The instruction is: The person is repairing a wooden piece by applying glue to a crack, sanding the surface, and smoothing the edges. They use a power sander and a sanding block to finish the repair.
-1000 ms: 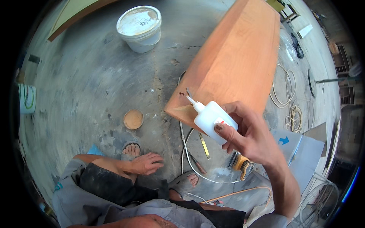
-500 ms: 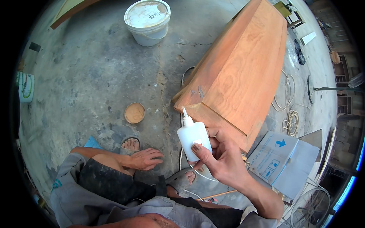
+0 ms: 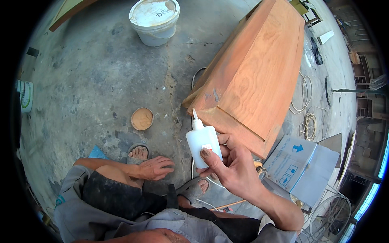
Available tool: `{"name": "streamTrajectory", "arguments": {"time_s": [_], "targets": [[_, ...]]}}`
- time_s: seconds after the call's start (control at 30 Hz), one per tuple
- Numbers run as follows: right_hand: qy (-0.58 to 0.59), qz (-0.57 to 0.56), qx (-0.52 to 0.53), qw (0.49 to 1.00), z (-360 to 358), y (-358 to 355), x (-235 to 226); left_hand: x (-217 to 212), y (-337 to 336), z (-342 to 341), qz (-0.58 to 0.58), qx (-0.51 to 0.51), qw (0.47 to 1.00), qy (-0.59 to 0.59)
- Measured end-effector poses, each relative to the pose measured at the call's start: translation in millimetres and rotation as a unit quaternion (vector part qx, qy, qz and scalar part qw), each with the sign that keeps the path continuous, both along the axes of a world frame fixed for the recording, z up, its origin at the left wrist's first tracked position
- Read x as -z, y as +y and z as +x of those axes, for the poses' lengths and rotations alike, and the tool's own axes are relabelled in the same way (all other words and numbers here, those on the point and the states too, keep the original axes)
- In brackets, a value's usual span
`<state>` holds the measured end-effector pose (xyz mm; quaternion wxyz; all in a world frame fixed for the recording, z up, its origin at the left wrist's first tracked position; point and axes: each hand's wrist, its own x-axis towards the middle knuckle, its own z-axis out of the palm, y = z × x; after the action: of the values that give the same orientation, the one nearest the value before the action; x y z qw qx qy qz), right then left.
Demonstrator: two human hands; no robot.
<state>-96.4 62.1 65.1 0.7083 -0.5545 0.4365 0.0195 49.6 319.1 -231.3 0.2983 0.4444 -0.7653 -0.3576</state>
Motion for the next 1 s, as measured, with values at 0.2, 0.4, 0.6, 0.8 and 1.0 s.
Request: {"name": "streamTrajectory", "arguments": {"time_s": [0.2, 0.4, 0.6, 0.8, 1.0], "targets": [[0.006, 0.012, 0.02, 1.0, 5.8, 2.6, -2.5, -2.1, -0.5, 1.7, 0.002, 0.002, 1.0, 0.003], [0.002, 0.018, 0.02, 1.0, 2.4, 7.1, 0.9, -4.1, -1.6, 1.4, 0.003, -0.004, 1.0, 0.009], [-0.001, 0.024, 0.023, 0.999, 4.1, 8.0, 2.0, -3.5, -0.3, 1.1, 0.0, -0.011, 1.0, 0.016], [0.004, 0.024, 0.023, 0.999, 4.9, 9.0, 3.4, -3.2, -2.1, 0.6, 0.005, -0.017, 1.0, 0.02], [-0.003, 0.022, 0.025, 0.999, 4.7, 9.1, 2.5, -3.0, -3.7, -1.7, 0.001, -0.041, 0.999, 0.022]]}}
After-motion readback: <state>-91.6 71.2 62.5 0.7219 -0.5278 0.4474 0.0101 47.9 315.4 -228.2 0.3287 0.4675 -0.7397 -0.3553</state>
